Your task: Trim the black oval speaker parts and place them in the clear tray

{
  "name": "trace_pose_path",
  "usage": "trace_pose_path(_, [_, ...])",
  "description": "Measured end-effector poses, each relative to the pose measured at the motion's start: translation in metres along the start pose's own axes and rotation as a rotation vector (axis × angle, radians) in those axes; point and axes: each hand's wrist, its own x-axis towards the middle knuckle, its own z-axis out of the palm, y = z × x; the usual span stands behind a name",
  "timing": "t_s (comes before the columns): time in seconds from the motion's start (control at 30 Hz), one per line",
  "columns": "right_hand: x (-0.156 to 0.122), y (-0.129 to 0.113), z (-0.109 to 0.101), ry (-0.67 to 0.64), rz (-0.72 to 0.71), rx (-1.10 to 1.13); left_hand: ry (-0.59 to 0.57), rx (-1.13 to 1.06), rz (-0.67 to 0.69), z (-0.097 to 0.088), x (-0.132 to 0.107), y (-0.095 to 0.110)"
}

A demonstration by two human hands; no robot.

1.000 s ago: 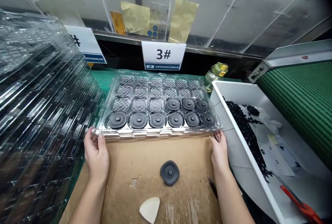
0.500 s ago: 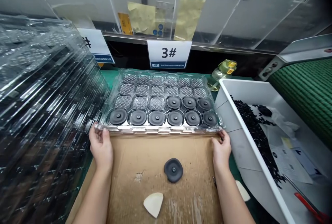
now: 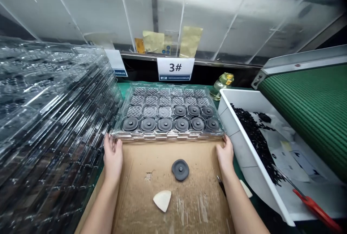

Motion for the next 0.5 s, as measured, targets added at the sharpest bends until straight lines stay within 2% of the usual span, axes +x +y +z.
trace_pose_path(0.13, [-0.051, -0.007, -0.02, -0.122, -0.085, -0.189, -0.146, 0.129, -0.003, -0.034, -0.051, -0.005])
trace_pose_path(0.23, [-0.084, -0.008, -0.028, -0.234, -0.145, -0.32, -0.234, 0.288, 0.11, -0.057, -0.102, -0.021])
trace_pose_path(0.27, [-0.089, -0.008, -0.029, -0.265, -0.165, -0.357, -0.265, 0.43, 0.213, -0.061, -0.118, -0.028])
trace_pose_path(0.37, [-0.091, -0.005, -0.029, -0.323, -0.218, -0.447, -0.32, 0.771, 0.42, -0.063, -0.154, -0.045])
trace_pose_path(0.5, [-0.082, -0.002, -0.029, -0.331, -0.276, -0.524, -0.31, 0.978, 0.477, -0.053, -0.169, -0.048])
